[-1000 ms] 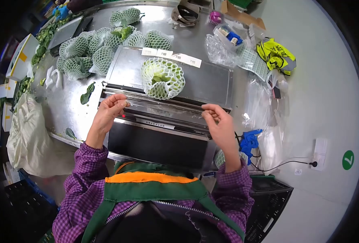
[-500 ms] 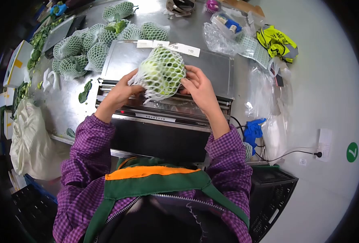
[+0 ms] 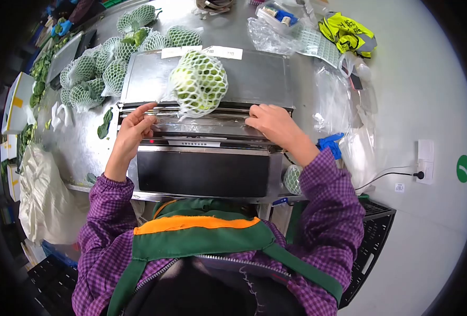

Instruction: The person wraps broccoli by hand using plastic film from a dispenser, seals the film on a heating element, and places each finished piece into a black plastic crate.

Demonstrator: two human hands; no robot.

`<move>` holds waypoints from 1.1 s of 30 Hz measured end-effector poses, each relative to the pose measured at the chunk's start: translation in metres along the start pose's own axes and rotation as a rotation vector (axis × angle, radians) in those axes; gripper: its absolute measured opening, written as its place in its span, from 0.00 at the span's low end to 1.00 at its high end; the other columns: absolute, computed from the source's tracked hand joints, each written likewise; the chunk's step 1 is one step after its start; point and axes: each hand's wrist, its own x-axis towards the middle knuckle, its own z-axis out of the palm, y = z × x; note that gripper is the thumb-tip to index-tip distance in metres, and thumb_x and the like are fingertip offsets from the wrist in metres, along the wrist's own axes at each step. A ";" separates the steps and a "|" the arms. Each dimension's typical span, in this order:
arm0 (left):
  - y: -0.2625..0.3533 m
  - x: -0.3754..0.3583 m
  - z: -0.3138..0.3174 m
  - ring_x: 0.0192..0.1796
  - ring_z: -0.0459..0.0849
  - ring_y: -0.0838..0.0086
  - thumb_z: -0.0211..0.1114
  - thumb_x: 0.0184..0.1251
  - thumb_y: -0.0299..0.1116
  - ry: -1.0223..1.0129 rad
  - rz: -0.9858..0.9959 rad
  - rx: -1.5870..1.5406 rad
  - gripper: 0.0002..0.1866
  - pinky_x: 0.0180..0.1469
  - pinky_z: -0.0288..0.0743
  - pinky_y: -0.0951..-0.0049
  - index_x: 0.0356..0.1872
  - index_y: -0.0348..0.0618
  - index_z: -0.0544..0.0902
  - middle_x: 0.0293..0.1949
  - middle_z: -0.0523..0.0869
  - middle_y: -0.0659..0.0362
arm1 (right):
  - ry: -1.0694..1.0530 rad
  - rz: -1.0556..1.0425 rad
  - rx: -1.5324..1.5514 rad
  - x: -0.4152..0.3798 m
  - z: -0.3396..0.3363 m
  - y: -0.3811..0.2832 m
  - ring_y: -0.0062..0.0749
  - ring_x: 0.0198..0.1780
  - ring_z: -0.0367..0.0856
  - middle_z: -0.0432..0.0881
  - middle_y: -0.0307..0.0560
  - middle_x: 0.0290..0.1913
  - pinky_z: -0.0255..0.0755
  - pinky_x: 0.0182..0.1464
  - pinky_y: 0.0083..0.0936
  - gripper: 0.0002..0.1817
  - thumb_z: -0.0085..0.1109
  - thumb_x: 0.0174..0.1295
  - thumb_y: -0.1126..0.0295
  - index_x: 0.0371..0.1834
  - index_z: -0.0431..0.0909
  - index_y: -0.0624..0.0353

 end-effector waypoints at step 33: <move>-0.001 0.027 0.002 0.33 0.83 0.68 0.69 0.52 0.26 0.050 0.770 1.023 0.14 0.33 0.75 0.72 0.41 0.42 0.82 0.40 0.82 0.60 | 0.272 0.499 0.460 0.007 0.025 -0.040 0.20 0.25 0.69 0.72 0.41 0.30 0.65 0.27 0.18 0.10 0.65 0.53 0.78 0.39 0.80 0.62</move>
